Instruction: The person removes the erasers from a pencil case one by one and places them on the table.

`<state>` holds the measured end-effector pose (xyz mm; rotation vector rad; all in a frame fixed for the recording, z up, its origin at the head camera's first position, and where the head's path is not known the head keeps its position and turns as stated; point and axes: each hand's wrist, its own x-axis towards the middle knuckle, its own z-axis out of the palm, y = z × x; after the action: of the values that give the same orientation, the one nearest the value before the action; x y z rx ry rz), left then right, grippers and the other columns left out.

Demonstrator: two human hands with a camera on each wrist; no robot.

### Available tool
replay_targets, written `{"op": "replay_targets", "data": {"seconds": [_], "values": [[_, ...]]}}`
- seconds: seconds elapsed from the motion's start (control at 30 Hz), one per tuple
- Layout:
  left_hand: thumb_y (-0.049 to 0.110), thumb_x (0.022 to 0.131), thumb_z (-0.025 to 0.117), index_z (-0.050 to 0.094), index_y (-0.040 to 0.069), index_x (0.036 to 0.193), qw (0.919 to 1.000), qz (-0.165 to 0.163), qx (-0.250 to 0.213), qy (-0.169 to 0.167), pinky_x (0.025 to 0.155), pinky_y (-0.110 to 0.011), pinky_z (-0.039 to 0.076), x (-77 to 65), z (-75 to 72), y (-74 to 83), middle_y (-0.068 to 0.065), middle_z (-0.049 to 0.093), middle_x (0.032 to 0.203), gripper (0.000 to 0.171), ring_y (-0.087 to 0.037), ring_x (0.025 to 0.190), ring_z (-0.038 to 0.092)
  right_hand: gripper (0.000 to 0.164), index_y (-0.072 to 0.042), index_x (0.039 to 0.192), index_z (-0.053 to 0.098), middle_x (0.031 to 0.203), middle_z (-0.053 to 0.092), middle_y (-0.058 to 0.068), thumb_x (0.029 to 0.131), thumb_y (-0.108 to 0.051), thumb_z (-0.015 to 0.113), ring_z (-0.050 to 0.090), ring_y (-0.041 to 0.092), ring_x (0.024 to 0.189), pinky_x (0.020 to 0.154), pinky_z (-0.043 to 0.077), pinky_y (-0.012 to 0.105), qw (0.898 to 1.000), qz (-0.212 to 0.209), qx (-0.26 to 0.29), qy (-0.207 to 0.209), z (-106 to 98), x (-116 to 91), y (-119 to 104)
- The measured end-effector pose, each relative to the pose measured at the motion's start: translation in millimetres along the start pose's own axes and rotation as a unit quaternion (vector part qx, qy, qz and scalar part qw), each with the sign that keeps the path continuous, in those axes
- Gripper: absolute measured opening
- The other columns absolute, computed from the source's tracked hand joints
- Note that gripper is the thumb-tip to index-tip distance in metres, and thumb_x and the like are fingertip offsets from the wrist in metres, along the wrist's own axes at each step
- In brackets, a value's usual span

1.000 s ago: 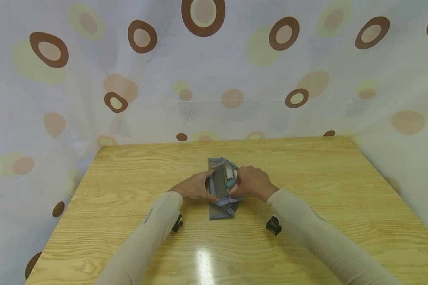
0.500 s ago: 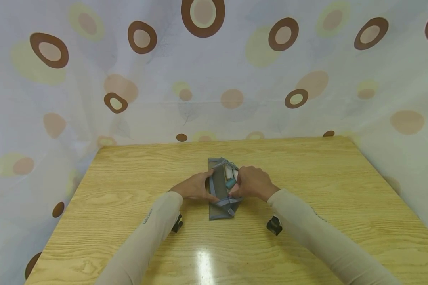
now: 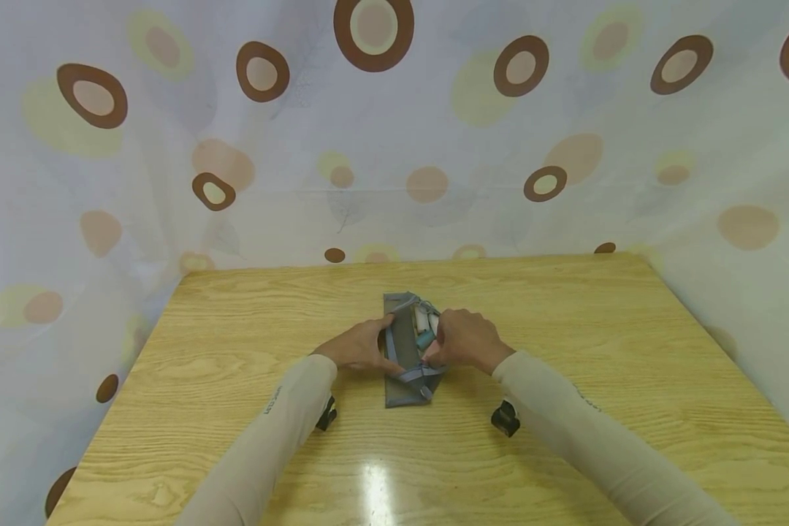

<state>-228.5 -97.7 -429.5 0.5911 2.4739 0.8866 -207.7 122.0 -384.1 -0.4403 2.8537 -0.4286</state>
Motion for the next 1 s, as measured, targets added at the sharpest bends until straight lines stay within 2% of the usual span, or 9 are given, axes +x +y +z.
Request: {"op": "replay_targets", "data": {"seconds": [0.2, 0.47, 0.67, 1.0], "values": [[0.039, 0.082, 0.086, 0.02, 0.003, 0.161, 1.0, -0.005, 0.008, 0.002, 0.114, -0.045, 0.037, 1.6, 0.3, -1.0, -0.019, 0.034, 0.16, 0.108, -0.032, 0.144, 0.037, 0.036, -0.011, 0.062, 0.068, 0.06, 0.056, -0.004, 0.075, -0.037, 0.09, 0.044, 0.014, 0.056, 0.046, 0.037, 0.028, 1.0, -0.004, 0.003, 0.001, 1.3, 1.0, 1.4], [0.039, 0.083, 0.085, 0.021, 0.002, 0.161, 0.9999, -0.003, 0.015, 0.002, 0.113, -0.044, 0.039, 1.8, -0.2, -0.4, -0.019, 0.035, 0.159, 0.108, -0.031, 0.144, 0.038, 0.034, -0.01, 0.063, 0.069, 0.06, 0.054, -0.004, 0.076, -0.034, 0.089, 0.044, 0.014, 0.056, 0.047, 0.036, 0.028, 1.0, -0.009, 0.009, 0.0, -0.1, 0.6, 1.2], [0.038, 0.082, 0.086, 0.02, 0.004, 0.161, 0.9999, -0.005, 0.016, 0.001, 0.114, -0.044, 0.037, 1.1, -0.3, 1.0, -0.018, 0.033, 0.161, 0.108, -0.03, 0.145, 0.037, 0.032, -0.01, 0.065, 0.069, 0.064, 0.058, -0.003, 0.077, -0.033, 0.089, 0.047, 0.015, 0.058, 0.049, 0.039, 0.028, 1.0, -0.018, 0.011, 0.008, -2.6, -0.5, 0.4], [0.037, 0.083, 0.085, 0.022, 0.002, 0.161, 0.9997, 0.002, 0.023, 0.002, 0.113, -0.044, 0.039, 0.6, -0.3, 1.9, -0.018, 0.035, 0.159, 0.106, -0.031, 0.144, 0.038, 0.035, -0.013, 0.055, 0.063, 0.054, 0.045, -0.009, 0.076, -0.028, 0.086, 0.037, 0.01, 0.053, 0.046, 0.03, 0.025, 0.998, -0.044, 0.039, 0.031, -5.2, -1.9, 1.6]]}}
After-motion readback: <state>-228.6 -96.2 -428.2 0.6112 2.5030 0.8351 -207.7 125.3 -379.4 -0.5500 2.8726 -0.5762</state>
